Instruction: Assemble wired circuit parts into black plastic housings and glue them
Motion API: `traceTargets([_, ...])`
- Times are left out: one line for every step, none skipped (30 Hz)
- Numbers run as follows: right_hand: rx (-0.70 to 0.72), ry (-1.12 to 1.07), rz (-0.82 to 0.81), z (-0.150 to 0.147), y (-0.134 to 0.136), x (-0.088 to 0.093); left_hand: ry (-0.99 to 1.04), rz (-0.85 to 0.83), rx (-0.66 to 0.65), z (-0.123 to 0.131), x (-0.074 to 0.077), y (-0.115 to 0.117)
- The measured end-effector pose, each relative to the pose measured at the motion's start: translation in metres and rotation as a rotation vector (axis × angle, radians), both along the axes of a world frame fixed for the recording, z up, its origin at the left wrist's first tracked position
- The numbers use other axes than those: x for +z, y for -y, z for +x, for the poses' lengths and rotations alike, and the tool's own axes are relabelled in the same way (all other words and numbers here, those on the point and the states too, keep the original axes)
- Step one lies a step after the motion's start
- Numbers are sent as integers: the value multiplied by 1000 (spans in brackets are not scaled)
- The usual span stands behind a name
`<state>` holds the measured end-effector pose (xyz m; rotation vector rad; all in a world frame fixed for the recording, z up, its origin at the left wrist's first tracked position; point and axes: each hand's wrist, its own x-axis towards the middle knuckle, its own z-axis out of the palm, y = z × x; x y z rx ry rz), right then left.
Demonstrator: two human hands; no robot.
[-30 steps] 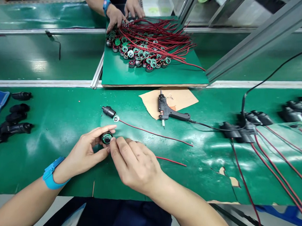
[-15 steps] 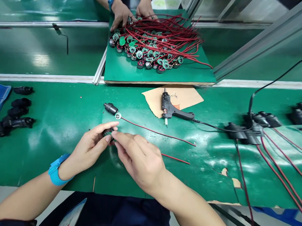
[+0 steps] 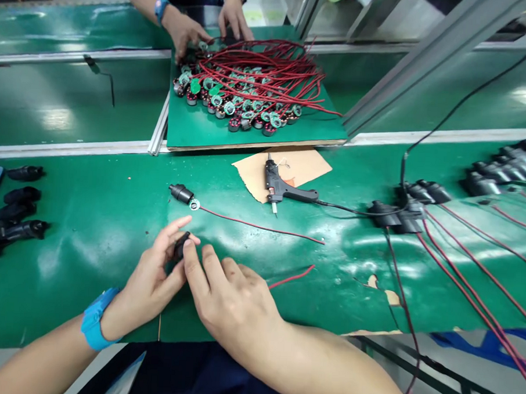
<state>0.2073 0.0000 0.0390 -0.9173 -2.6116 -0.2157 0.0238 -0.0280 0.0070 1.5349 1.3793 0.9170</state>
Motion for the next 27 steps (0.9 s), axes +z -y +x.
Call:
traceTargets([-10, 32, -1, 1, 7, 2, -23, -1, -42, 3, -2, 4])
traceTargets([-16, 56, -1, 4, 13, 4, -40, -4, -94, 6, -4, 8])
traceTargets([-23, 76, -1, 7, 19, 5, -57, -6, -150, 8, -5, 11])
traceTargets([-32, 94, 0, 11, 24, 7, -74, 3, -204, 9, -7, 13])
traceTargets([-52, 109, 4, 18, 26, 9, -96, 22, -251, 9, -8, 14])
traceTargets([-90, 117, 18, 27, 26, 10, -126, 51, -282, 8, -8, 14])
traceTargets([-150, 119, 39, 38, 24, 9, -165, 89, -290, 7, -9, 11])
traceTargets([-232, 117, 67, 53, 19, 8, -213, 134, -271, 4, -9, 8])
traceTargets([-328, 113, 94, 70, 12, 5, -267, 180, -235, 1, -9, 3])
traceTargets([-435, 104, 119, 90, 4, 0, -327, 223, -193, -2, -9, -3])
traceTargets([-540, 102, 129, 111, -5, -7, -389, 268, -149, -6, -9, -8])
traceTargets([-622, 100, 121, 132, -14, -14, -448, 314, -110, -10, -9, -14])
traceTargets([-690, 91, 118, 153, -22, -21, -502, 361, -79, -14, -9, -20])
traceTargets([-731, 81, 105, 171, -30, -28, -555, 402, -52, -18, -9, -25])
traceTargets([-747, 74, 107, 186, -36, -34, -609, 437, -24, -22, -9, -29])
traceTargets([-749, 64, 113, 196, -42, -38, -668, 462, 3, -26, -8, -34])
traceTargets([-738, 44, 122, 202, -47, -39, -728, 477, 21, -29, -8, -38])
traceTargets([-714, 15, 133, 203, -51, -38, -787, 485, 28, -32, -7, -43])
traceTargets([-678, -19, 133, 199, -55, -35, -842, 489, 26, -34, -7, -49])
traceTargets([-629, -48, 121, 191, -59, -31, -892, 492, 9, -36, -7, -55])
traceTargets([-576, -60, 94, 181, -64, -26, -932, 498, -16, -37, -7, -61])
traceTargets([-523, -43, 56, 169, -71, -21, -966, 498, -50, -39, -7, -69])
traceTargets([-482, 3, 12, 157, -79, -17, -992, 494, -86, -41, -7, -76])
traceTargets([-458, 68, -39, 145, -88, -15, -1005, 473, -120, -43, -8, -83])
traceTargets([-452, 134, -88, 135, -97, -14, -1004, 439, -146, -45, -9, -89])
traceTargets([-455, 188, -130, 126, -108, -15, -994, 395, -154, -47, -10, -94])
traceTargets([-462, 222, -167, 120, -118, -18, -973, 356, -148, -48, -10, -97])
